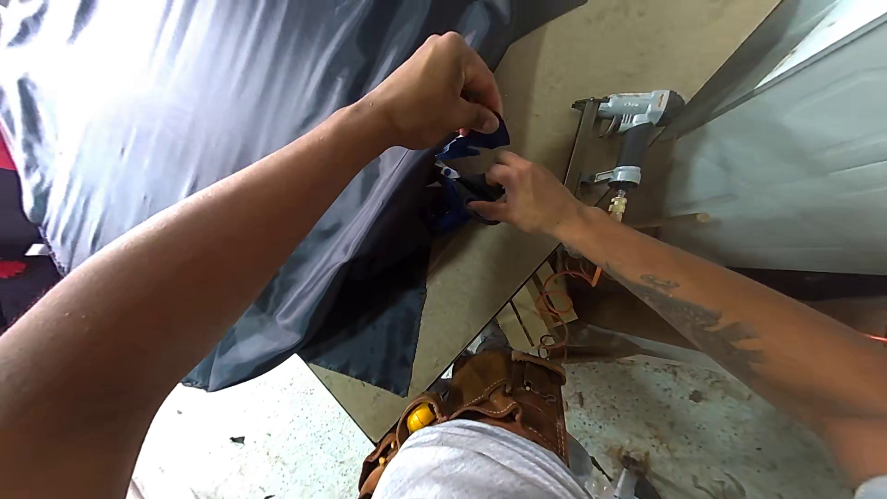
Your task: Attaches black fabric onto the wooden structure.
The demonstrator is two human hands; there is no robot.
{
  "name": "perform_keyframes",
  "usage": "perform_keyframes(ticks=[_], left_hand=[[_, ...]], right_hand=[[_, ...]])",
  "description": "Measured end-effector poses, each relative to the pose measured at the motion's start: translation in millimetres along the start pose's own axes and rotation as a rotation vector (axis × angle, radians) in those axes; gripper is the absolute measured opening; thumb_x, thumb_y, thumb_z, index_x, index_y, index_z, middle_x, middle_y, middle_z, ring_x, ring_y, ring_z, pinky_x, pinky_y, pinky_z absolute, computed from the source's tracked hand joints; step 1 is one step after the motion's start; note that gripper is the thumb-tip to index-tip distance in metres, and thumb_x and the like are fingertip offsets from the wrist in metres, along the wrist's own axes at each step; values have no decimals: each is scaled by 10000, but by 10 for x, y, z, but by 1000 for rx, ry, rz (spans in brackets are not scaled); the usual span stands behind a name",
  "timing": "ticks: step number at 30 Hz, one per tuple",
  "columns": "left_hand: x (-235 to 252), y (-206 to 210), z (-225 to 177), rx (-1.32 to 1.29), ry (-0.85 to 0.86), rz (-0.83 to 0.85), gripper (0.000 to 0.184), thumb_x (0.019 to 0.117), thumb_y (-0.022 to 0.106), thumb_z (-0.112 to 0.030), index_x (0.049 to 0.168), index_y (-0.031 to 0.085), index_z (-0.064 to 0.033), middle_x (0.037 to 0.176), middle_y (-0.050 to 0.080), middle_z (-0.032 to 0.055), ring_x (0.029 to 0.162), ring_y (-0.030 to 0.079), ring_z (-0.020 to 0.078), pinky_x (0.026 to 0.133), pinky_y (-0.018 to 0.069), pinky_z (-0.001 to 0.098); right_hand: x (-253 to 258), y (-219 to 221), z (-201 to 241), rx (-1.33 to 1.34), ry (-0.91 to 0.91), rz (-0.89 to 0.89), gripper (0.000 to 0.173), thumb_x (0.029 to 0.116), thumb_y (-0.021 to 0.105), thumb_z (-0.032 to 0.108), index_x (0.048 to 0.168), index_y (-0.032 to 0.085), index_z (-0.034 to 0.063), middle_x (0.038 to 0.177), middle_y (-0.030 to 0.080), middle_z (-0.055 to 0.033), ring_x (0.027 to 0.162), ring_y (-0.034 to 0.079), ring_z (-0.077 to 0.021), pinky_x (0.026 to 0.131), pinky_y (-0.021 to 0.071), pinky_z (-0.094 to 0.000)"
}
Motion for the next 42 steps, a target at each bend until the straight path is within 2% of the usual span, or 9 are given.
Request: perform_keyframes(ticks=[7, 15, 22, 29, 33, 36, 39, 40, 42], left_hand=[[-454, -399, 56, -146, 33, -229, 141, 973, 708, -180, 1036, 763, -66, 935, 745, 8, 811, 707, 98, 774, 623, 291], [-925, -540, 231, -226, 83, -389, 157, 962, 731, -158, 1052, 748, -30, 934, 753, 30, 809, 713, 124, 775, 626, 316], [-1142, -758, 240, -240, 71, -562, 162, 959, 738, -186, 1043, 752, -48, 918, 753, 8, 805, 713, 113, 795, 619, 318], [-1165, -739, -48, -220, 114, -614, 180, 974, 715, -190, 1069, 737, -39, 954, 753, 10, 863, 720, 124, 836, 621, 344], [-1332, -1160, -479, -225, 196, -686, 110, 929, 751, -165, 935, 694, -71, 885, 722, 28, 826, 715, 180, 825, 624, 396], [-1864, -945, -936, -143, 84, -460, 142, 969, 709, -239, 1018, 716, -107, 920, 715, -32, 814, 686, 104, 786, 609, 328], [-3114, 197, -1103, -92, -219, 80, 107, 910, 742, -339, 918, 774, -237, 854, 732, -106, 754, 690, 45, 700, 626, 303], [-3673, 719, -963, -126, -376, 304, 162, 918, 749, -390, 983, 783, -246, 869, 741, -99, 767, 701, 60, 727, 632, 342], [-4821, 1660, -629, -170, -741, 605, 359, 920, 770, -369, 1207, 721, -159, 986, 755, 86, 875, 729, 284, 830, 591, 567]], right_hand=[[-69, -34, 102, 7, 0, -28, 489, 923, 685, 566, 897, 657, 78, 998, 611, -113, 837, 643, -266, 726, 573, -487], [69, -2, 400, -38, 135, -44, 629, 860, 665, 690, 972, 689, 72, 1074, 634, -132, 884, 670, -285, 748, 585, -507], [-37, -3, 526, -19, 156, -55, 561, 905, 645, 639, 895, 670, 79, 956, 620, -123, 839, 647, -283, 712, 563, -501], [193, 31, 721, -50, 171, -86, 564, 920, 633, 628, 934, 684, 66, 1032, 659, -143, 927, 680, -307, 775, 579, -522], [42, 63, 738, -16, 204, -90, 575, 907, 631, 638, 914, 688, 65, 1016, 663, -141, 921, 675, -302, 769, 575, -528], [-355, -16, 729, 32, 268, -87, 596, 862, 657, 665, 919, 677, 73, 1040, 634, -141, 903, 659, -298, 745, 571, -535], [-1169, -80, 589, 149, 307, -54, 424, 959, 654, 527, 940, 678, 104, 1028, 631, -95, 913, 643, -268, 774, 566, -535], [-1521, -76, 538, 173, 321, -67, 369, 998, 626, 475, 923, 671, 117, 997, 633, -77, 901, 636, -251, 766, 557, -527], [-2193, -63, 515, 167, 349, -89, 309, 1039, 577, 421, 958, 685, 143, 1055, 654, -38, 965, 649, -211, 808, 569, -510]])
Point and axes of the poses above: each hand's wrist, its own x-axis towards the middle knuckle, its own y-axis out of the palm, z = x × y, the point moved 6 cm from there along x, towards the middle knuckle
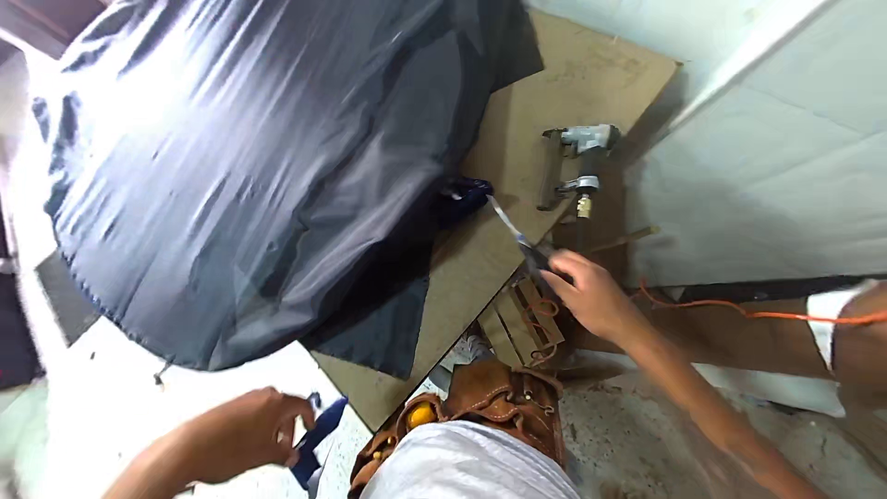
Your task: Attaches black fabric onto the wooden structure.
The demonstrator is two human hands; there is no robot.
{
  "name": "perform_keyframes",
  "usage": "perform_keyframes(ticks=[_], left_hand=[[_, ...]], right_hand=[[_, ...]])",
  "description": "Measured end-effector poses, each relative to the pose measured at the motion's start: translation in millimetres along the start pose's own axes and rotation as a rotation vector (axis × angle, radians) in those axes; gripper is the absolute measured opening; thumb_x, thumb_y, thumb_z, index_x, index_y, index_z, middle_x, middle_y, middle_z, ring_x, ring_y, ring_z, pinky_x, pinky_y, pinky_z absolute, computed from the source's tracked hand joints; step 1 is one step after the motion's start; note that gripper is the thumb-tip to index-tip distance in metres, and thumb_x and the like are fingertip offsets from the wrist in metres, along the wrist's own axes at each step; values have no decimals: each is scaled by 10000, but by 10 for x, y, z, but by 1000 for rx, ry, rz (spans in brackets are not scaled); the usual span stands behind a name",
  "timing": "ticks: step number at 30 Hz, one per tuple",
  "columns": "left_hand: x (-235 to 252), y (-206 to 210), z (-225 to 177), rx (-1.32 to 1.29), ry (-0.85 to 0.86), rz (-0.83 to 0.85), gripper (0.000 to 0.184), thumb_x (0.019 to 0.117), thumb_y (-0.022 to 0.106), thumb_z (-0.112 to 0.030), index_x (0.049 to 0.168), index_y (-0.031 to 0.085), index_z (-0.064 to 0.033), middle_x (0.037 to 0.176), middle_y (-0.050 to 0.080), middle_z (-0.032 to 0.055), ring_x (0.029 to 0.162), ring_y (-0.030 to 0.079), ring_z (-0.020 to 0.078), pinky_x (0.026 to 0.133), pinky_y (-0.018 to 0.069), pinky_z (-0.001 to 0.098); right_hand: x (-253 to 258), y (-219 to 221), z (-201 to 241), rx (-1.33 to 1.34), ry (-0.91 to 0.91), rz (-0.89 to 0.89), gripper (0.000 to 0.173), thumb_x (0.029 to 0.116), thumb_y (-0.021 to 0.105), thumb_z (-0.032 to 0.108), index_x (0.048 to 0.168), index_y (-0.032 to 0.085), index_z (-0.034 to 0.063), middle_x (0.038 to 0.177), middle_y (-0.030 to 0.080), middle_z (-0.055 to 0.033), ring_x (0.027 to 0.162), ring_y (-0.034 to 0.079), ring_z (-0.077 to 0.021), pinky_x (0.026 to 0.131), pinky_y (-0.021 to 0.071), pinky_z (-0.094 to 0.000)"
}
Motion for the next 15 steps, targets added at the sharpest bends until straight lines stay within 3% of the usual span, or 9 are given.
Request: perform_keyframes(ticks=[1, 2, 4, 6, 8, 11, 13, 15], left_hand=[[-46, 474, 395, -1, -167, 30, 456, 917, 769, -383, 1301, 681, -154, 1118, 741, 145, 1009, 712, 374, 920, 537, 658], [-128, 863, 624, -53, -256, -10, 470, 925, 756, -389, 1319, 679, -145, 1179, 724, 168, 1088, 686, 406, 967, 497, 692], [-186, 1390, 628, -313, -222, -228, 383, 976, 679, -432, 1221, 723, -140, 1114, 745, 102, 1019, 718, 300, 944, 560, 586], [31, 1825, 398, -611, -141, -418, 428, 982, 626, -542, 1142, 732, -159, 1033, 750, 21, 938, 729, 179, 889, 610, 473], [359, 2227, 288, -710, -199, -513, 531, 934, 612, -656, 1119, 737, -175, 1000, 745, 20, 938, 721, 190, 889, 597, 512], [687, 2646, 434, -789, -301, -580, 583, 897, 633, -689, 1138, 704, -163, 959, 731, 44, 907, 714, 229, 862, 589, 552], [660, 2825, 485, -873, -266, -530, 622, 861, 695, -678, 1187, 679, -148, 984, 728, 53, 916, 712, 232, 872, 587, 540], [444, 2947, 404, -937, -186, -526, 619, 822, 747, -667, 1143, 676, -143, 948, 718, 46, 877, 705, 210, 841, 594, 510]], right_hand=[[-258, 4, -39, -12, -16, 15, 302, 1042, 557, 422, 1013, 709, 163, 1136, 666, -6, 1041, 656, -179, 864, 581, -490], [-489, 44, -5, -25, -65, 54, 321, 1036, 527, 437, 1044, 728, 187, 1202, 669, 28, 1098, 652, -145, 906, 583, -456], [-774, 190, 291, -4, -217, 190, 361, 1032, 480, 444, 1037, 750, 205, 1277, 656, 42, 1151, 642, -129, 943, 582, -404], [-890, 456, 783, 54, -374, 372, 350, 1051, 481, 426, 964, 741, 208, 1293, 627, 16, 1159, 623, -151, 939, 576, -387], [-949, 834, 1302, 21, -483, 588, 350, 1059, 477, 446, 940, 732, 238, 1214, 635, 42, 1072, 635, -111, 850, 591, -351], [-1101, 1436, 1951, -163, -584, 992, 423, 1058, 455, 541, 929, 703, 224, 1152, 631, 35, 986, 642, -104, 791, 593, -365], [-1281, 1775, 2279, -291, -639, 1254, 505, 1053, 408, 594, 919, 687, 195, 1152, 614, -4, 983, 636, -150, 800, 577, -410], [-1482, 2018, 2578, -355, -733, 1444, 549, 1051, 403, 598, 908, 696, 156, 1158, 608, -45, 991, 633, -195, 810, 561, -449]])
Point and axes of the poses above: each hand's wrist, its own x-axis towards the middle knuckle, its own y-axis out of the palm, z = x × y, the point moved 6 cm from there along x, towards the middle knuckle
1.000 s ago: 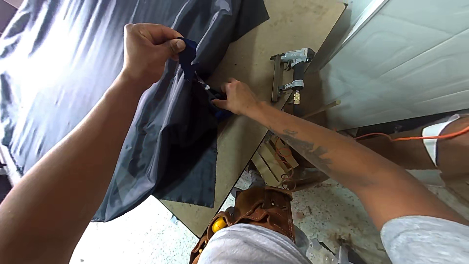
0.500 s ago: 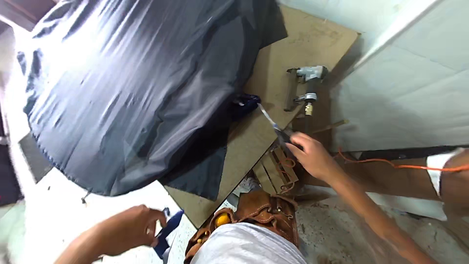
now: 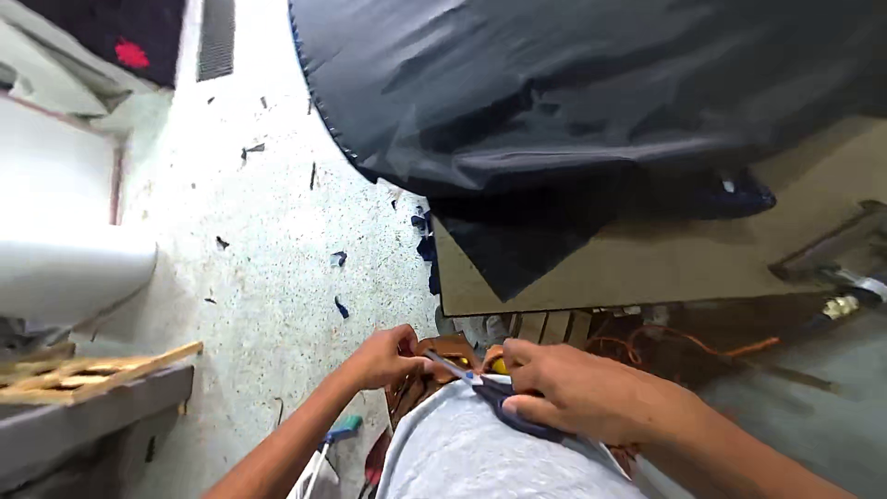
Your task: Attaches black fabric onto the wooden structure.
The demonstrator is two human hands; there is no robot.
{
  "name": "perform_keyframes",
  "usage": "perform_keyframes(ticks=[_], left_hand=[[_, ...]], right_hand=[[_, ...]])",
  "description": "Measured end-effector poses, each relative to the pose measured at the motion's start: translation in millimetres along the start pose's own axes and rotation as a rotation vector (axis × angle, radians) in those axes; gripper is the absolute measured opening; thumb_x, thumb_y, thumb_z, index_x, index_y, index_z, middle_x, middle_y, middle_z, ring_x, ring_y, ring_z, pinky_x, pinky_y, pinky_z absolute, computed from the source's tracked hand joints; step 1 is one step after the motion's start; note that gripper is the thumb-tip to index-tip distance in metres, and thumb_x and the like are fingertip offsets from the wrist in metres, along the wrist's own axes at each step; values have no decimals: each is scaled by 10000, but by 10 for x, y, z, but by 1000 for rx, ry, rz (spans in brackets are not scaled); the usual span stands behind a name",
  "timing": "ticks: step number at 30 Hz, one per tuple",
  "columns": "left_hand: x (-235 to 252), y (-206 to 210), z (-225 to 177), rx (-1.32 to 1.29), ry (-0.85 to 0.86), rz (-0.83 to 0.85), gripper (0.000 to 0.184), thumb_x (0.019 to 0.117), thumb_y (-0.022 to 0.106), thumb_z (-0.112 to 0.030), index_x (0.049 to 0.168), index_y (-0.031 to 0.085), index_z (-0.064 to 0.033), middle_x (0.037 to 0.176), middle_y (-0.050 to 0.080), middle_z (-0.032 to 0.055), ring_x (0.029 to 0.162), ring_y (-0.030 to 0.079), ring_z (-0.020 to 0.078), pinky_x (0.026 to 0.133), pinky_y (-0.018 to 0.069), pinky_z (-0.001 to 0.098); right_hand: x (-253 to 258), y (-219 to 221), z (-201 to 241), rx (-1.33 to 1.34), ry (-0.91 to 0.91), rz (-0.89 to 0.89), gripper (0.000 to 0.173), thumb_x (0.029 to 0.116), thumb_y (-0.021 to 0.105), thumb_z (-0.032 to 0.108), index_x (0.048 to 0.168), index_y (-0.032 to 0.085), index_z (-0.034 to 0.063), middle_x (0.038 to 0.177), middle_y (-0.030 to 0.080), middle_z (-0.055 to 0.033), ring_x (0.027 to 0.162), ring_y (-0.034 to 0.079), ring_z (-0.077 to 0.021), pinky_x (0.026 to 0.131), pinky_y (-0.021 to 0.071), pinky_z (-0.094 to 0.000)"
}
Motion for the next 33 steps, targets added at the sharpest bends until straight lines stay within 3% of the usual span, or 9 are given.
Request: perform_keyframes(ticks=[6, 10, 14, 19, 22, 24, 27, 30, 33], left_hand=[[-505, 137, 170, 103, 58, -45, 281, 922, 637, -438, 854, 707, -174, 741, 661, -4, 741, 654, 181, 691, 538, 512], [-723, 112, 191, 166, 83, -134, 288, 958, 594, -446, 858, 703, -200, 722, 654, -33, 721, 650, 154, 675, 530, 478], [-768, 167, 55, 188, 123, -161, 281, 937, 595, -435, 868, 708, -187, 740, 668, -7, 741, 670, 186, 687, 547, 519], [-531, -166, -57, 75, 248, -353, 353, 973, 576, -530, 956, 749, -222, 798, 715, -47, 737, 695, 131, 705, 605, 462], [-242, -543, -735, 50, 415, -676, 302, 992, 575, -506, 943, 751, -265, 740, 667, -128, 640, 623, 27, 587, 569, 317], [-5, -647, -1566, 31, 538, -736, 238, 992, 630, -431, 972, 761, -234, 801, 698, -113, 692, 653, 29, 634, 595, 300], [614, -499, -2838, -237, 563, -469, 229, 1013, 628, -365, 941, 763, -194, 762, 709, -64, 663, 678, 72, 641, 616, 316], [1531, 14, -3843, -708, 505, 5, 513, 1078, 479, -460, 1065, 747, -23, 707, 663, 68, 597, 608, 140, 593, 544, 303], [2311, 372, -4426, -984, 400, -20, 568, 1033, 502, -579, 1228, 703, -86, 806, 676, 50, 602, 584, 109, 557, 510, 257]], right_hand=[[589, 94, 525, -127, -81, 329, 566, 1053, 417, 565, 864, 680, 101, 1022, 606, -82, 895, 621, -237, 779, 523, -486], [748, 146, 716, -196, -42, 422, 561, 1041, 439, 567, 859, 670, 89, 976, 619, -99, 879, 624, -265, 764, 509, -519], [1064, 368, 922, -258, 52, 179, 412, 1047, 483, 422, 1125, 698, 79, 1014, 693, -192, 951, 681, -408, 782, 530, -657], [1034, 86, 794, -138, -9, -108, 298, 1045, 477, 258, 1015, 698, 60, 1103, 679, -140, 1013, 676, -328, 819, 555, -579], [243, -582, 36, 138, 145, -515, 288, 1069, 495, 312, 1170, 727, 175, 1172, 698, 0, 1068, 678, -146, 937, 576, -428], [-584, -972, -749, 335, 304, -811, 290, 1064, 529, 401, 1162, 713, 200, 1055, 719, 11, 911, 702, -137, 811, 614, -421], [-1899, -1453, -1963, 589, 537, -1296, 405, 1054, 538, 457, 1159, 695, 99, 943, 712, -87, 788, 684, -233, 703, 592, -491], [-2623, -1684, -3065, 740, 743, -1583, 648, 984, 495, 690, 1021, 716, 82, 754, 609, -43, 618, 549, -166, 578, 496, -407], [-2604, -1922, -3767, 878, 792, -1524, 755, 897, 574, 761, 1065, 747, 46, 971, 704, -156, 848, 645, -286, 758, 532, -555]])
Point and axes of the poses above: each hand's wrist, its own x-axis towards the middle knuckle, its own y-axis out of the palm, z = x × y, the point moved 6 cm from there along x, towards the middle knuckle
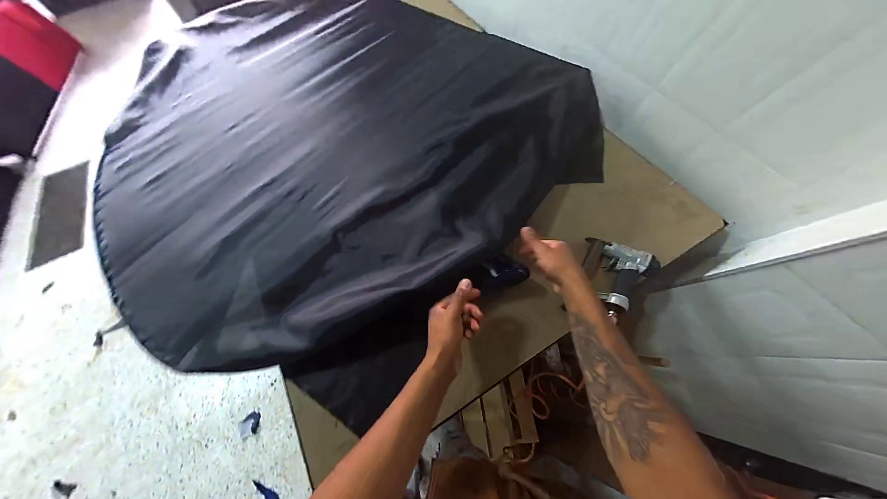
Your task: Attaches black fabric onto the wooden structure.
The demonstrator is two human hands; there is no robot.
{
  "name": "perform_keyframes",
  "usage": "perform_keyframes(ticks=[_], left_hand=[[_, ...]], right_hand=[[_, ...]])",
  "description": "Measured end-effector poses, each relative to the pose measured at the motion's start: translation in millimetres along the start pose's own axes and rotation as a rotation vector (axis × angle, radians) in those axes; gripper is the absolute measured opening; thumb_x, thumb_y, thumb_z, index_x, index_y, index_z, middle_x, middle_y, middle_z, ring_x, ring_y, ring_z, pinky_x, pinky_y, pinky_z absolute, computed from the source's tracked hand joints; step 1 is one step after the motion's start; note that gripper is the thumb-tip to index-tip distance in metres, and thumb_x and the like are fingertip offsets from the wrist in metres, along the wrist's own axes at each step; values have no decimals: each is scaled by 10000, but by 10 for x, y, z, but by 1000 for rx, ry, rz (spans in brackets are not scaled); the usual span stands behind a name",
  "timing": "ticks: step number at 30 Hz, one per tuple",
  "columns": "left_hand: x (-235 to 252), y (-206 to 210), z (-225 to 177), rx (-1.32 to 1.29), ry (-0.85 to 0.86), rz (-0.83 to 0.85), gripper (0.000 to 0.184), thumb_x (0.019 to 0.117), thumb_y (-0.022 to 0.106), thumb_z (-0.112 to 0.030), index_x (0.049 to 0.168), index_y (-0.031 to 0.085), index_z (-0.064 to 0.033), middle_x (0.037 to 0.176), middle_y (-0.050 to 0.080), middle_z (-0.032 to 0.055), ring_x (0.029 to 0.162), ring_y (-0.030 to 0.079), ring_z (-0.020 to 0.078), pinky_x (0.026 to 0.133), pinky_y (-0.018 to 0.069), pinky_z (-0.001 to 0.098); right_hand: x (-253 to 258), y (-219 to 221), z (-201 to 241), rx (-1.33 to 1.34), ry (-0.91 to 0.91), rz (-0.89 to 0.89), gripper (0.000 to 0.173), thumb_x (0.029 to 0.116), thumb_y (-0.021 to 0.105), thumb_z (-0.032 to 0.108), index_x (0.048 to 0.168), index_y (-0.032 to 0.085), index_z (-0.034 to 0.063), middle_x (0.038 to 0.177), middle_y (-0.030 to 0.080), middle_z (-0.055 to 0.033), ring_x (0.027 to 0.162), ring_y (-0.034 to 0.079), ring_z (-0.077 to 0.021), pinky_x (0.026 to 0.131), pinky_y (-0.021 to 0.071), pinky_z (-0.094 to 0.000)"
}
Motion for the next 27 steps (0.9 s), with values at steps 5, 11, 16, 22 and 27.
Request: perform_keyframes(ticks=[5, 11, 16, 22, 27], left_hand=[[458, 265, 13, -172, 137, -416, 362, 983, 694, -410, 923, 698, -54, 729, 640, 72, 577, 583, 166, 544, 529, 310], [424, 246, 334, -124, 62, -393, 316, 1074, 557, -223, 1022, 704, 52, 684, 628, 101, 558, 597, 155, 541, 547, 284], [579, 235, 323, -100, 40, -322, 422, 1081, 520, -343, 1116, 713, 30, 735, 662, 92, 585, 617, 154, 556, 562, 305], [730, 306, 158, -9, -10, -458, 477, 1030, 625, -396, 766, 672, -2, 608, 616, 83, 534, 598, 173, 558, 548, 323], [715, 236, 271, 1, -32, -397, 445, 1043, 608, -375, 825, 702, 2, 646, 659, 81, 573, 628, 161, 607, 565, 313]], right_hand=[[331, 218, -18, 282, -83, 119, 317, 894, 797, 377, 954, 748, 70, 895, 704, -88, 828, 643, -201, 751, 542, -459], [155, 36, -244, 268, -51, 139, 291, 953, 721, 411, 953, 738, 120, 856, 683, -59, 767, 614, -199, 689, 508, -432], [375, 476, -153, 267, -18, 236, 542, 869, 740, 610, 1094, 752, 117, 985, 757, -85, 917, 729, -263, 821, 607, -544], [318, 496, -262, 398, -41, 120, 416, 770, 877, 415, 958, 748, 67, 867, 758, -94, 806, 750, -243, 746, 649, -453], [319, 542, -386, 491, -69, 129, 451, 744, 896, 435, 950, 755, 59, 893, 757, -112, 838, 744, -253, 781, 643, -427]])
Point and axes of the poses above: each hand's wrist, its own x-axis towards the middle knuckle, its own y-axis out of the palm, z = x × y, the point moved 6 cm from there along x, towards the middle knuckle
